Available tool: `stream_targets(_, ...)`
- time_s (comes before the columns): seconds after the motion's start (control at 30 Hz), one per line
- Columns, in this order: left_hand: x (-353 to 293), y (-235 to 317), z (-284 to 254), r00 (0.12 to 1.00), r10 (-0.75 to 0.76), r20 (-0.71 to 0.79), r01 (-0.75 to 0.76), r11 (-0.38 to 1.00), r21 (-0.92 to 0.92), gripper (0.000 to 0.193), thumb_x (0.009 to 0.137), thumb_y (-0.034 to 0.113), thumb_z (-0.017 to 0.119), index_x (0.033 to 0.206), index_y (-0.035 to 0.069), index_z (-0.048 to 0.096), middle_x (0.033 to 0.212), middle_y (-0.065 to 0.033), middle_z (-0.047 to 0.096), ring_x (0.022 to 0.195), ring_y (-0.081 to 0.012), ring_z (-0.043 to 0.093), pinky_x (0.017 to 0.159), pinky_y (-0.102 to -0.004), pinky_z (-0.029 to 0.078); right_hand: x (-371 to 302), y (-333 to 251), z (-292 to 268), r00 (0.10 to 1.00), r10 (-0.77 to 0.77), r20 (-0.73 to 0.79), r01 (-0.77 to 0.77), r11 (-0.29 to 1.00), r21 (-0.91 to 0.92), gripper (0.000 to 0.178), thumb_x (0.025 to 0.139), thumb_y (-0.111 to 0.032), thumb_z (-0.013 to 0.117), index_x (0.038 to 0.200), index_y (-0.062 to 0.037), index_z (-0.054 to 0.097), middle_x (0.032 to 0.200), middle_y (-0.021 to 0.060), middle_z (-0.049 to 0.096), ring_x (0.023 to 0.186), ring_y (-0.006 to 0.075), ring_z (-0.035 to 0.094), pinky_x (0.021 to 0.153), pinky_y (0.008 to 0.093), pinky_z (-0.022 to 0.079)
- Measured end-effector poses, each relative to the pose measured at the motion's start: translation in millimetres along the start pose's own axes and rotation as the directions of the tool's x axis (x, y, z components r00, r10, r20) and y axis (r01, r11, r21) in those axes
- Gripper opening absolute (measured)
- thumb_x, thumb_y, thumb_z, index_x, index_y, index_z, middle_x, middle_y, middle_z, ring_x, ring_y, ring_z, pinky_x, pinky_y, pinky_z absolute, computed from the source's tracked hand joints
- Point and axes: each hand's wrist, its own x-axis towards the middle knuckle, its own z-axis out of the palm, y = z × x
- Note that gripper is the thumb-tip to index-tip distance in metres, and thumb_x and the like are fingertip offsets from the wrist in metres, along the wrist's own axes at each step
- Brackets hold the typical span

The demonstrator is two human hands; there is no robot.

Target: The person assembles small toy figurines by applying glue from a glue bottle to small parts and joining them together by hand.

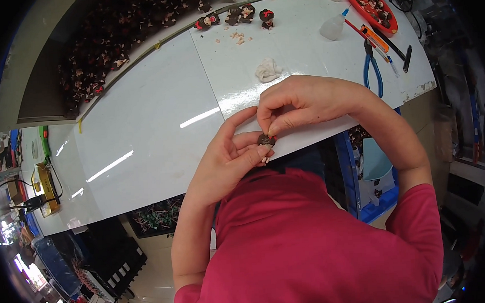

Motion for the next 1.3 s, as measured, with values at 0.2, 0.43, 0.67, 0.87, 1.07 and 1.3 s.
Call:
stream_targets(0.2, -0.6, -0.3, 1.0, 1.0, 0.008, -0.008, -0.008, 1.0, 0.008, 0.06, 0.089, 0.004, 0.058, 0.14, 0.002, 0.027, 0.099, -0.0127, 0.062, 0.091, -0.0148, 0.06, 0.079, -0.0255, 0.048, 0.4, 0.8, 1.7, 1.0, 0.014, 0.004, -0.014, 1.0, 0.002, 0.012, 0.086, -0.014, 0.062, 0.09, -0.0028, 0.06, 0.083, 0.0026, 0.06, 0.076, 0.0122, 0.055, 0.072, 0.0267, 0.045)
stream_targets(0.43, -0.6, -0.6, 0.7, 1.0, 0.01, -0.009, -0.01, 1.0, 0.018, 0.06, 0.089, 0.005, 0.058, 0.14, 0.001, 0.027, 0.103, -0.0132, 0.061, 0.092, -0.0149, 0.06, 0.079, -0.0256, 0.048, 1.0, 2.1, 2.4, 0.996, 0.086, 0.016, -0.087, 0.992, 0.094, 0.015, 0.087, -0.018, 0.063, 0.091, -0.004, 0.058, 0.078, -0.0014, 0.056, 0.071, 0.007, 0.048, 0.066, 0.0243, 0.041)
stream_targets(0.67, -0.7, -2.4, 2.0, 1.0, 0.013, -0.003, -0.013, 1.0, 0.016, 0.06, 0.089, 0.004, 0.058, 0.14, 0.002, 0.027, 0.104, -0.0132, 0.061, 0.093, -0.0148, 0.06, 0.08, -0.0255, 0.049, 3.6, 1.4, -1.0, 0.989, 0.138, 0.059, -0.142, 0.987, 0.073, 0.016, 0.087, -0.018, 0.064, 0.091, -0.0041, 0.058, 0.077, -0.0017, 0.056, 0.071, 0.0066, 0.048, 0.066, 0.0237, 0.041)
stream_targets(0.87, 0.2, -4.5, 0.5, 1.0, 0.023, 0.003, -0.023, 1.0, 0.012, 0.06, 0.089, 0.003, 0.058, 0.14, 0.003, 0.028, 0.104, -0.0129, 0.061, 0.094, -0.0149, 0.06, 0.08, -0.0256, 0.049, 4.2, 1.5, -1.7, 0.985, 0.151, 0.079, -0.157, 0.984, 0.086, 0.015, 0.087, -0.018, 0.064, 0.091, -0.004, 0.059, 0.077, -0.0019, 0.057, 0.071, 0.0064, 0.048, 0.066, 0.0232, 0.041)
stream_targets(1.07, 0.3, -4.1, -0.7, 1.0, 0.016, 0.009, -0.017, 1.0, 0.008, 0.06, 0.089, 0.004, 0.059, 0.14, 0.003, 0.028, 0.104, -0.0125, 0.061, 0.094, -0.0147, 0.06, 0.081, -0.0259, 0.049, 5.3, 0.1, -2.0, 0.984, 0.16, 0.083, -0.169, 0.979, 0.11, 0.015, 0.086, -0.017, 0.064, 0.091, -0.0041, 0.059, 0.076, -0.0019, 0.056, 0.071, 0.0062, 0.048, 0.066, 0.0229, 0.041)
stream_targets(1.3, 0.0, -3.6, 0.1, 1.0, 0.01, 0.006, -0.01, 1.0, -0.01, 0.059, 0.089, 0.004, 0.059, 0.14, 0.004, 0.028, 0.104, -0.0123, 0.06, 0.094, -0.0143, 0.059, 0.082, -0.0255, 0.049, 6.4, -0.6, -2.9, 0.982, 0.165, 0.09, -0.172, 0.982, 0.076, 0.015, 0.086, -0.017, 0.064, 0.09, -0.0041, 0.059, 0.075, -0.0019, 0.056, 0.07, 0.0064, 0.048, 0.065, 0.0231, 0.041)
